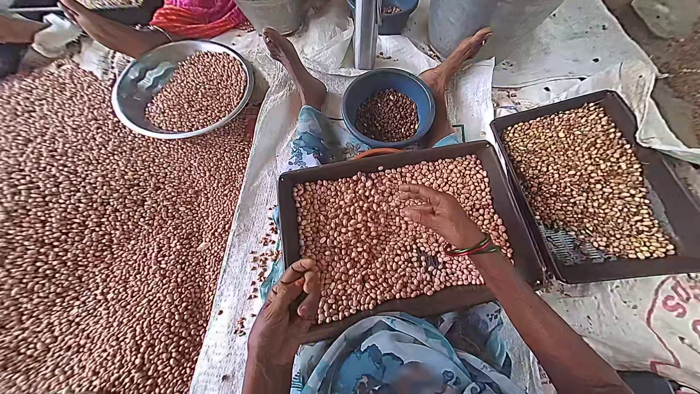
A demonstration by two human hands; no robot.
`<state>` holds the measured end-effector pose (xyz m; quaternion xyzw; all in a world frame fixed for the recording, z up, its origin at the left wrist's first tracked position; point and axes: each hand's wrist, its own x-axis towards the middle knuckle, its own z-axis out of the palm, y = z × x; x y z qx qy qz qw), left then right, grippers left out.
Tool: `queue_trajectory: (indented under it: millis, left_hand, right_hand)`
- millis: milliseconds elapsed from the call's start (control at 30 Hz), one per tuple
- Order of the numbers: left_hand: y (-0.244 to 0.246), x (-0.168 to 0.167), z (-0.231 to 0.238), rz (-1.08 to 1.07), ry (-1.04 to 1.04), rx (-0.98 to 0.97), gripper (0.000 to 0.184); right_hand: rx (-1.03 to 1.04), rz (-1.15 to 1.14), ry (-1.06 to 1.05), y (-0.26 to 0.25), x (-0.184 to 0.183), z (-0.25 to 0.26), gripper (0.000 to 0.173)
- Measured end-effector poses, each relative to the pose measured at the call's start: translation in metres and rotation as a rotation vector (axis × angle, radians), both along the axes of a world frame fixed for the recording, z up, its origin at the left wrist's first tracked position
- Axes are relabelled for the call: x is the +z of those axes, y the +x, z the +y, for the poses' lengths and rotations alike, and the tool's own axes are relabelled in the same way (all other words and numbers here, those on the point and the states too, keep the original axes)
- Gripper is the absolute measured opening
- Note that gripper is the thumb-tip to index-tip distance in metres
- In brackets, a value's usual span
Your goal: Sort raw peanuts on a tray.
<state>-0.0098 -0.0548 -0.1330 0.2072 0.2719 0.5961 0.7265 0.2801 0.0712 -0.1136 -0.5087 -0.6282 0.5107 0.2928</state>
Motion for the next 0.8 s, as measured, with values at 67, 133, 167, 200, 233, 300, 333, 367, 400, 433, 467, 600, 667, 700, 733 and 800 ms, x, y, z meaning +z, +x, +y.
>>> queue_trajectory:
  millis: [67, 133, 167, 200, 233, 300, 333, 367, 400, 433, 467, 600, 667, 700, 733, 800]
  left_hand:
    - [-0.012, 0.000, -0.006, -0.060, -0.035, 0.078, 0.017]
    - [-0.019, -0.002, -0.013, -0.048, -0.084, 0.147, 0.015]
    - [-0.021, -0.003, -0.015, -0.051, -0.107, 0.163, 0.015]
    - [-0.021, -0.004, -0.016, -0.054, -0.124, 0.173, 0.015]
    - [-0.020, -0.004, -0.016, -0.062, -0.136, 0.177, 0.015]
    - [-0.013, -0.003, -0.012, -0.123, -0.173, 0.192, 0.017]
    - [-0.008, -0.002, -0.008, -0.162, -0.195, 0.193, 0.021]
    - [-0.001, -0.001, -0.005, -0.201, -0.218, 0.191, 0.025]
    - [0.007, 0.000, 0.000, -0.218, -0.240, 0.188, 0.030]
    - [0.015, 0.002, 0.004, -0.204, -0.265, 0.183, 0.034]
    - [0.023, 0.003, 0.008, -0.178, -0.285, 0.173, 0.037]
    - [0.051, 0.007, 0.020, 0.007, -0.431, 0.153, 0.040]
    - [0.063, 0.000, 0.024, -0.001, -0.475, 0.099, 0.042]
    - [0.069, -0.004, 0.025, -0.032, -0.497, 0.093, 0.042]
    - [0.075, -0.006, 0.026, -0.056, -0.517, 0.104, 0.041]
    - [0.085, -0.007, 0.027, -0.076, -0.550, 0.153, 0.042]
  right_hand:
    - [-0.013, -0.152, 0.099, 0.016, 0.008, 0.007, 0.016]
    - [0.043, -0.269, 0.084, 0.028, 0.005, 0.001, 0.007]
    - [0.086, -0.314, 0.043, 0.030, 0.002, -0.005, 0.007]
    - [0.139, -0.358, 0.001, 0.028, -0.001, -0.012, 0.010]
    - [0.191, -0.389, -0.019, 0.023, -0.005, -0.018, 0.014]
    - [0.269, -0.436, 0.033, 0.008, -0.016, -0.026, 0.022]
    - [0.294, -0.467, 0.104, -0.001, -0.023, -0.027, 0.024]
    - [0.318, -0.513, 0.197, -0.009, -0.031, -0.027, 0.025]
    - [0.334, -0.573, 0.331, -0.017, -0.041, -0.026, 0.024]
    - [0.343, -0.636, 0.472, -0.024, -0.051, -0.024, 0.021]
    - [0.352, -0.682, 0.540, -0.028, -0.055, -0.021, 0.019]
    - [0.421, -0.549, 0.197, -0.029, -0.006, -0.004, 0.018]
    - [0.409, -0.244, 0.069, -0.025, 0.012, 0.000, 0.012]
    - [0.405, -0.153, 0.042, -0.026, 0.014, 0.001, 0.011]
    - [0.406, -0.166, 0.054, -0.029, 0.012, 0.001, 0.012]
    - [0.453, -0.388, 0.159, -0.036, -0.003, 0.001, 0.018]
